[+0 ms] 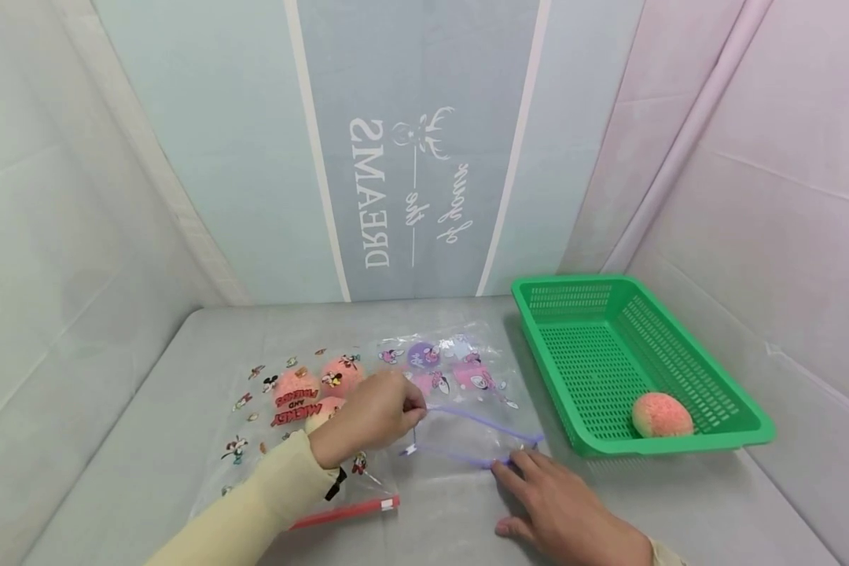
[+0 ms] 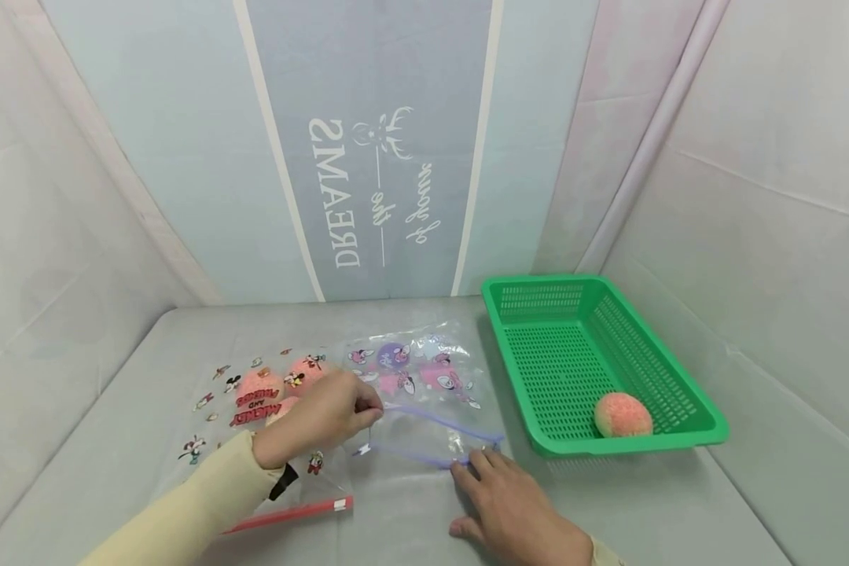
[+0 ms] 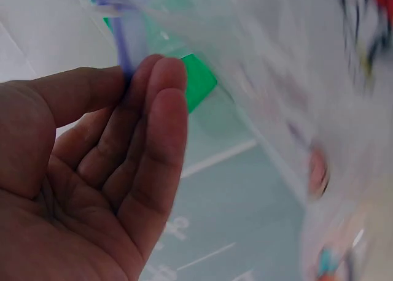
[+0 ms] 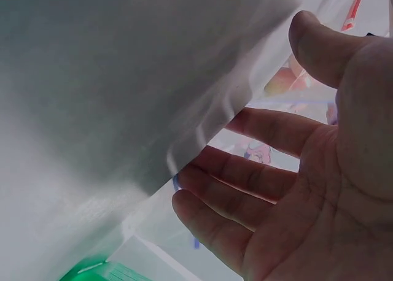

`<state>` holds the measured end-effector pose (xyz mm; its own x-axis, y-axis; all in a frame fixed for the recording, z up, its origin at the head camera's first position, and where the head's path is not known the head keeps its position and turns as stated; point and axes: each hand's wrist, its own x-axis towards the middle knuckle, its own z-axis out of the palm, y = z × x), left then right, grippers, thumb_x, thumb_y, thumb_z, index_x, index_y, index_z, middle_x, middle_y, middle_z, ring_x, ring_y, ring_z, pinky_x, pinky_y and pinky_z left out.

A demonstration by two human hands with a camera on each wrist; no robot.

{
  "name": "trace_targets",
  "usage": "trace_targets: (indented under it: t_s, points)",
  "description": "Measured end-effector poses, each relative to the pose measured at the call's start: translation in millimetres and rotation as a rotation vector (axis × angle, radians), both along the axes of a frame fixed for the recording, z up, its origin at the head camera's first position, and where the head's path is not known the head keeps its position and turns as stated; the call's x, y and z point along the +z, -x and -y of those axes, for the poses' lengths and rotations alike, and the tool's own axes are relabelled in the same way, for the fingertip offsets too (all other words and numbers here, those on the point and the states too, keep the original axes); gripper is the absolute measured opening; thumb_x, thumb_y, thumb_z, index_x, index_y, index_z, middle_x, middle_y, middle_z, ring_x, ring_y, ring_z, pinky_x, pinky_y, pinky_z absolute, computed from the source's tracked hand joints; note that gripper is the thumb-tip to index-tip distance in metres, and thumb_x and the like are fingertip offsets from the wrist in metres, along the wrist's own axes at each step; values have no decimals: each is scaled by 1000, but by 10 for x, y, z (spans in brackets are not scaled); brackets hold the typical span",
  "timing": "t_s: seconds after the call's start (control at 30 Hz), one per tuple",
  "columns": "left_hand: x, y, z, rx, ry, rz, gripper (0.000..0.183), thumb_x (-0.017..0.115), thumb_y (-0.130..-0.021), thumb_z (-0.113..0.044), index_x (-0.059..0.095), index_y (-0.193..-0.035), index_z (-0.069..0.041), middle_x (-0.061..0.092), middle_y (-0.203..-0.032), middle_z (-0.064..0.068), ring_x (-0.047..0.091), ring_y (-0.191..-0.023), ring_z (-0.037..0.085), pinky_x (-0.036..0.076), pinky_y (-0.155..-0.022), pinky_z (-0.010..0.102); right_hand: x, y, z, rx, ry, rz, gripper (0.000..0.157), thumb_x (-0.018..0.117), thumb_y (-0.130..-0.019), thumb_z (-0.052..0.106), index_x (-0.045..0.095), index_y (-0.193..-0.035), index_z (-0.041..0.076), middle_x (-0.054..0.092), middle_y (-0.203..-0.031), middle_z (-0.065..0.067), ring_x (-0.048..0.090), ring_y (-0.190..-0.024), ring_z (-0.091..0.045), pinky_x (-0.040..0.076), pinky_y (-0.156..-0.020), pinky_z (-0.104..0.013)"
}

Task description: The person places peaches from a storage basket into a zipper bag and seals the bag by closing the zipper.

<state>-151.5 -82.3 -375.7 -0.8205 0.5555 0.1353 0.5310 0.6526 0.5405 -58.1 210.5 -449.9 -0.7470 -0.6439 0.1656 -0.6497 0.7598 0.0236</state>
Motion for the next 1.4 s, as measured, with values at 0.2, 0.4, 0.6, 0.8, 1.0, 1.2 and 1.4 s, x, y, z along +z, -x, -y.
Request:
trace_targets:
  t_s: [0.2, 0.4, 0.6, 0.8, 1.0, 1.2, 1.4]
  points:
    - [-100, -4, -17, -48, -3, 140, 19, 74, -94, -9, 77, -76, -15, 65, -67, -9, 53, -61, 5, 46, -58, 25, -8, 15, -2, -14, 21, 9, 65, 58, -95, 66, 65, -131, 12, 57, -117, 0, 60, -104, -23, 53, -83, -45]
    - [-162, -3, -34, -41, -15, 142, 25, 71, -95, -6, 74, -72, -13, 61, -63, -11, 50, -58, 5, 43, -56, 25, 3, 36, -3, -58, 13, 55, 67, 56, -94, 68, 65, -132, 14, 59, -124, -3, 61, -112, -28, 53, -87, -50]
    - [-102, 37, -6, 22, -70, 157, 26, 66, -97, -3, 73, -74, -14, 64, -67, -8, 53, -60, 8, 44, -55, 25, 14, 55, -10, -78, 6, 92, 68, 56, -94, 68, 65, -133, 13, 59, -124, -3, 61, -114, -28, 52, -92, -50]
    - [-13, 105, 43, 88, -130, 145, 25, 66, -96, -2, 73, -75, -13, 65, -71, -5, 53, -61, 10, 42, -53, 25, 19, 66, -31, -81, 3, 112, 66, 60, -93, 65, 66, -133, 14, 60, -122, -4, 60, -116, -29, 51, -95, -52]
    - [1, 125, 56, 127, -176, 132, 23, 66, -96, -2, 73, -76, -10, 62, -66, -4, 50, -56, 9, 37, -49, 24, 15, 72, -51, -60, -9, 126, 61, 60, -94, 65, 68, -131, 18, 58, -114, 3, 60, -104, -22, 52, -86, -48]
    - [3, 125, 57, 112, -175, 143, 20, 69, -95, -4, 75, -77, -11, 66, -68, -5, 54, -57, 9, 41, -51, 25, -5, 54, -61, -30, 1, 93, 63, 58, -93, 67, 68, -131, 18, 56, -112, 5, 58, -98, -20, 52, -81, -46]
    - [3, 122, 25, 38, -159, 191, 22, 71, -95, -6, 74, -75, -12, 66, -67, -5, 49, -56, 8, 38, -51, 24, 19, 22, -30, -25, 70, -46, 60, 71, -91, 57, 66, -133, 16, 60, -122, 1, 62, -109, -22, 53, -89, -46]
